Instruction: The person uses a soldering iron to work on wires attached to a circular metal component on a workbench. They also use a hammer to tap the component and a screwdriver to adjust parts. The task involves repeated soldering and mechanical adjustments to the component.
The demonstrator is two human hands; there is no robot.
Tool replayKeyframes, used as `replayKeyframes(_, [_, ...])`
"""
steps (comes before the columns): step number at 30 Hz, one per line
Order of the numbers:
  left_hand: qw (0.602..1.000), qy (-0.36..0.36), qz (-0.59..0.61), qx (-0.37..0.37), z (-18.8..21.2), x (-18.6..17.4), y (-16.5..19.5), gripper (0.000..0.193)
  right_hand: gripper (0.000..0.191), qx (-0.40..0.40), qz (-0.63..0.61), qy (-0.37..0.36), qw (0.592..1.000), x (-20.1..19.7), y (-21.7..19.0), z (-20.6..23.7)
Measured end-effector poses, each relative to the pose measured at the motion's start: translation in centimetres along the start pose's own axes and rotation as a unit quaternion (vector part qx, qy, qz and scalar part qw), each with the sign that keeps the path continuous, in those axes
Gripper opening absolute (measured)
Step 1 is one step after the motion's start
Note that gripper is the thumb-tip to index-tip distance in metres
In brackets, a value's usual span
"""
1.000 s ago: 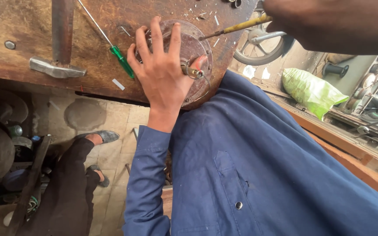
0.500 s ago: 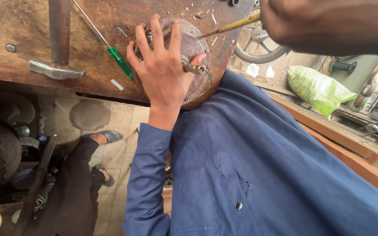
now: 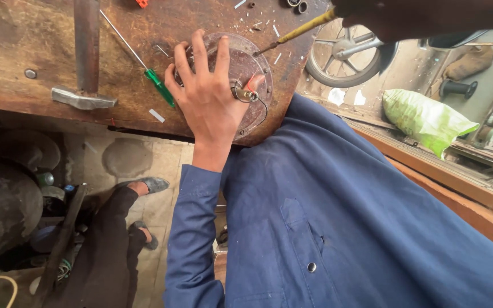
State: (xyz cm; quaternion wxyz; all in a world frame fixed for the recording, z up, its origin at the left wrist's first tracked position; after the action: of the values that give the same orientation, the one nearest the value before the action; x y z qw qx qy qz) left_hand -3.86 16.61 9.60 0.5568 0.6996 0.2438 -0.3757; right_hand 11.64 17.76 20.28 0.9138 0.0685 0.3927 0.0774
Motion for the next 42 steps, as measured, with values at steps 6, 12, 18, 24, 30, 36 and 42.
replayKeyframes(6, [1.0, -0.009, -0.021, -0.016, 0.1, 1.1, -0.4, 0.081, 0.024, -0.074, 0.047, 0.076, 0.993, -0.9, -1.8, -0.1])
replayKeyframes(12, [0.999, -0.01, -0.032, -0.003, 0.0, 0.9, -0.1, 0.08, 0.018, -0.017, -0.032, -0.054, 0.998, 0.3, -1.4, -0.4])
replayKeyframes(18, [1.0, -0.012, -0.008, -0.007, -0.4, 0.3, 0.0, 0.078, 0.014, -0.037, 0.001, -0.023, 0.999, 0.6, -0.9, 0.9])
replayKeyframes(24, [1.0, 0.005, -0.007, -0.003, 0.2, 0.2, -0.3, 0.078, 0.017, -0.084, 0.003, -0.013, 0.996, 0.9, -1.9, 0.6])
replayKeyframes(30, [1.0, 0.003, -0.024, -0.01, 0.4, 1.0, -0.2, 0.082, 0.018, -0.032, -0.057, 0.016, 0.998, 1.5, -2.3, 0.2])
replayKeyframes(36, [0.999, -0.039, -0.029, -0.015, -0.1, 0.7, 0.0, 0.086, 0.016, 0.26, -0.435, -0.114, 0.855, 5.8, -0.9, 1.7])
replayKeyframes(42, [0.999, -0.008, -0.006, -0.032, -0.2, 0.4, -0.2, 0.082, 0.016, 0.264, -0.452, -0.102, 0.846, 4.9, 0.4, 0.9])
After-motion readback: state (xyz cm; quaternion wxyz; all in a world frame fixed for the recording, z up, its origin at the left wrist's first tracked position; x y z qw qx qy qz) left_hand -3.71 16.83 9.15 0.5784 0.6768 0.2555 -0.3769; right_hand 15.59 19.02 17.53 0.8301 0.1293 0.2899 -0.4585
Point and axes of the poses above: each hand's wrist, its own z-axis away from the middle knuckle, its own x-axis out of the palm, y = z × x, the point moved 9 cm from there along -z, towards the middle knuckle, and after that the axes turned 2 degrees about y, right-handed, at the moved point
